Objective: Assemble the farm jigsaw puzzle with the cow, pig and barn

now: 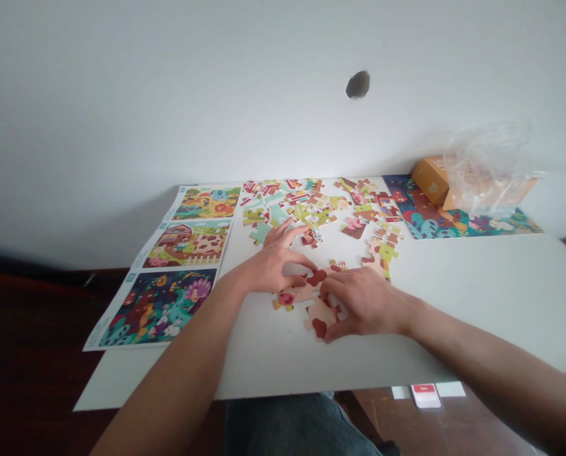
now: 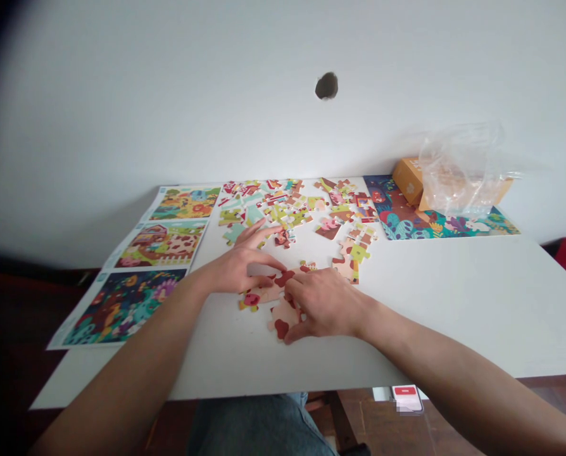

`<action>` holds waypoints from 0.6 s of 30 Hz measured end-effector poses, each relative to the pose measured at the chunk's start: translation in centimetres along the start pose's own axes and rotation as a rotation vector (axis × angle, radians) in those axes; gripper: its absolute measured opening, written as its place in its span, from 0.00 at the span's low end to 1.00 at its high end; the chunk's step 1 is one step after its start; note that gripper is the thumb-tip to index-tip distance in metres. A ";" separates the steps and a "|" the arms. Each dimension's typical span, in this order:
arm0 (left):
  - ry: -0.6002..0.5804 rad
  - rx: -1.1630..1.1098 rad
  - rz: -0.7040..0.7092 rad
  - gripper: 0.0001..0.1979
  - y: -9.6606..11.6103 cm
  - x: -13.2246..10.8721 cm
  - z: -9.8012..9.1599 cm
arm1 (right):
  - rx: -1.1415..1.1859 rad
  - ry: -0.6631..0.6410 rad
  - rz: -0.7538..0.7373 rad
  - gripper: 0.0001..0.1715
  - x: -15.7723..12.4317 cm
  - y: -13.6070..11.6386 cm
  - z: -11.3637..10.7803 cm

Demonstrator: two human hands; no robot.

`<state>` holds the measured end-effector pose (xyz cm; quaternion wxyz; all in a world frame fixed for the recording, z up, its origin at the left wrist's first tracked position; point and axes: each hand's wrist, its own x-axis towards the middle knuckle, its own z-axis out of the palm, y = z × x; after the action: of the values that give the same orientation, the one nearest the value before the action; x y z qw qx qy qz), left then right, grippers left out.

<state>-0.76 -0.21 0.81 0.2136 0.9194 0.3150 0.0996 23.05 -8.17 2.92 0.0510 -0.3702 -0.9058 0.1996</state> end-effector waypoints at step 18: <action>-0.005 -0.006 -0.011 0.14 0.4 0.1 -0.3 | -0.006 -0.068 0.122 0.29 0.1 -0.5 0.0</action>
<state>-0.59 -0.38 1.27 0.2175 0.9173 0.3192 0.0969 22.68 -8.42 3.08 0.0067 -0.4178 -0.8834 0.2119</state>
